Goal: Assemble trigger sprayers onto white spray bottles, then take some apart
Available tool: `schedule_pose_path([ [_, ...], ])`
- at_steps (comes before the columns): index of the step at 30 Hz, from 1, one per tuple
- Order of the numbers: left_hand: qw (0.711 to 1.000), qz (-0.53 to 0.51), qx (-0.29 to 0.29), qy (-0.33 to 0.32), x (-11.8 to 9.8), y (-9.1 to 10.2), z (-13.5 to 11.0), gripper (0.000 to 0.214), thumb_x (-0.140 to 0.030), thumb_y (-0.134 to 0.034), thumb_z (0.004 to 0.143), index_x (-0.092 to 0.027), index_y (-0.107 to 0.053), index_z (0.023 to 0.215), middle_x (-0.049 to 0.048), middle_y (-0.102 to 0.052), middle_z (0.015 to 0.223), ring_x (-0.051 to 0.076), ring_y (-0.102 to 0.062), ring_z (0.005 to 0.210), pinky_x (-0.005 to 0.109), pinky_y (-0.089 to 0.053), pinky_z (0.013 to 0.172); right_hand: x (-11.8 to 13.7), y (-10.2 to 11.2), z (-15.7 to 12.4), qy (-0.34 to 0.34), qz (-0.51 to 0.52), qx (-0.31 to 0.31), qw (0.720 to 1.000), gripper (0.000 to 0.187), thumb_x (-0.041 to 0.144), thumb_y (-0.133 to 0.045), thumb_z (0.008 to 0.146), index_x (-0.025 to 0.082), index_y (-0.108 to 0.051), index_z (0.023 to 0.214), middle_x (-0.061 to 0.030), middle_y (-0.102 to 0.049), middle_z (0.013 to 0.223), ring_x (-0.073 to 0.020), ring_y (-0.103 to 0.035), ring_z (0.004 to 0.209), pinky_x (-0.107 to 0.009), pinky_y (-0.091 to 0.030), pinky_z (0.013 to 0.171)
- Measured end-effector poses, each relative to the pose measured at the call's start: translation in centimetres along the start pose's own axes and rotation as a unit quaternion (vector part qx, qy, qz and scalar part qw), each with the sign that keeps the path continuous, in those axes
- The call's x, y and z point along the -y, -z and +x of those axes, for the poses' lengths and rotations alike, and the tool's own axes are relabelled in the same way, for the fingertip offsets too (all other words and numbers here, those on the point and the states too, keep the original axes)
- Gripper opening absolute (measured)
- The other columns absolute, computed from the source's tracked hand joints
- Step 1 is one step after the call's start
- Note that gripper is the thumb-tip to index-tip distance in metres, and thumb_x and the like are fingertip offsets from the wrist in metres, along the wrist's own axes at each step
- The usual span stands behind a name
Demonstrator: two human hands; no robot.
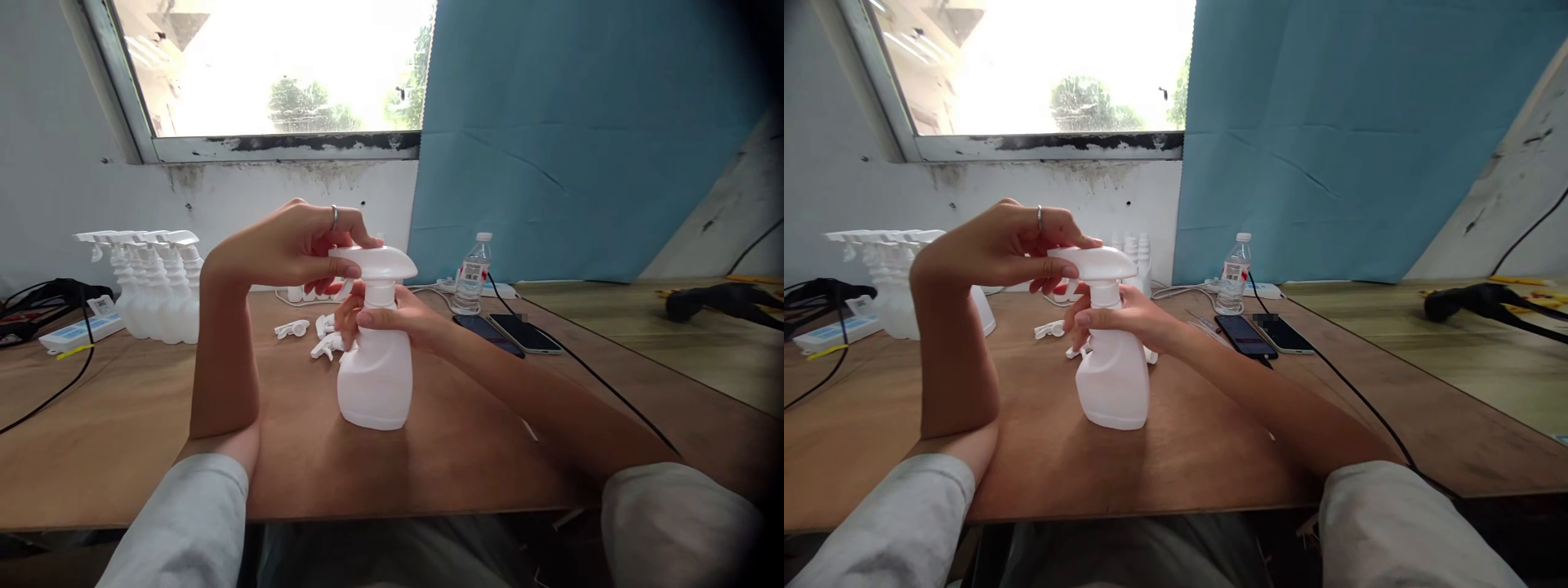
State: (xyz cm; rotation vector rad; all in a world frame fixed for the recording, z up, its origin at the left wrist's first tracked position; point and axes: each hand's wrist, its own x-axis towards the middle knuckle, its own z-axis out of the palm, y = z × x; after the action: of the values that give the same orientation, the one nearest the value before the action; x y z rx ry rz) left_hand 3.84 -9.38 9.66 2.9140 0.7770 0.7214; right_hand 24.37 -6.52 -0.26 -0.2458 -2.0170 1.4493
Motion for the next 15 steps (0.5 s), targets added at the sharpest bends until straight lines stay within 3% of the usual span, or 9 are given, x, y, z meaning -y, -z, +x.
schedule_pose_path([
  [3, 0.999, 0.001, -0.034, 0.043, 0.4, 1.0, -1.4, 0.024, -0.038, -0.063, 0.085, -0.026, -0.066, 0.105, -0.0031, -0.063, 0.059, 0.01, -0.058, 0.049, 0.024, -0.048, 0.049, 1.4, 0.6, -0.4, -0.009, -0.059, -0.01, 0.998, 0.058, 0.044, -0.074, 0.079, 0.019, -0.055, 0.127, -0.0101, -0.064, 0.119, -0.0213, -0.063, 0.107, -0.035, -0.053, 0.088],
  [6, 0.984, 0.046, -0.106, 0.135, 1.0, 2.4, -3.4, 0.029, -0.036, -0.065, 0.085, -0.022, -0.069, 0.109, -0.0033, -0.061, 0.056, 0.009, -0.055, 0.05, 0.024, -0.046, 0.051, 3.4, 1.7, -1.0, 0.056, -0.121, -0.082, 0.988, 0.06, 0.043, -0.071, 0.082, 0.026, -0.049, 0.136, -0.0092, -0.054, 0.135, -0.0215, -0.061, 0.114, -0.039, -0.053, 0.094],
  [11, 0.939, 0.084, -0.169, 0.286, 3.2, 4.3, -6.1, 0.035, -0.034, -0.067, 0.085, -0.016, -0.067, 0.115, -0.0016, -0.063, 0.062, 0.009, -0.054, 0.056, 0.027, -0.047, 0.06, 7.2, 3.6, -2.6, 0.127, -0.202, -0.205, 0.949, 0.05, 0.042, -0.071, 0.083, 0.023, -0.056, 0.126, -0.0068, -0.061, 0.122, -0.0182, -0.067, 0.099, -0.038, -0.055, 0.091],
  [15, 0.883, 0.118, -0.208, 0.404, 5.5, 5.0, -6.9, 0.04, -0.038, -0.071, 0.08, -0.016, -0.067, 0.114, -0.0036, -0.064, 0.063, 0.013, -0.062, 0.066, 0.035, -0.052, 0.079, 9.5, 4.7, -4.3, 0.151, -0.229, -0.268, 0.923, 0.039, 0.034, -0.075, 0.081, 0.02, -0.064, 0.116, -0.0051, -0.065, 0.105, -0.0158, -0.069, 0.08, -0.037, -0.057, 0.083],
])
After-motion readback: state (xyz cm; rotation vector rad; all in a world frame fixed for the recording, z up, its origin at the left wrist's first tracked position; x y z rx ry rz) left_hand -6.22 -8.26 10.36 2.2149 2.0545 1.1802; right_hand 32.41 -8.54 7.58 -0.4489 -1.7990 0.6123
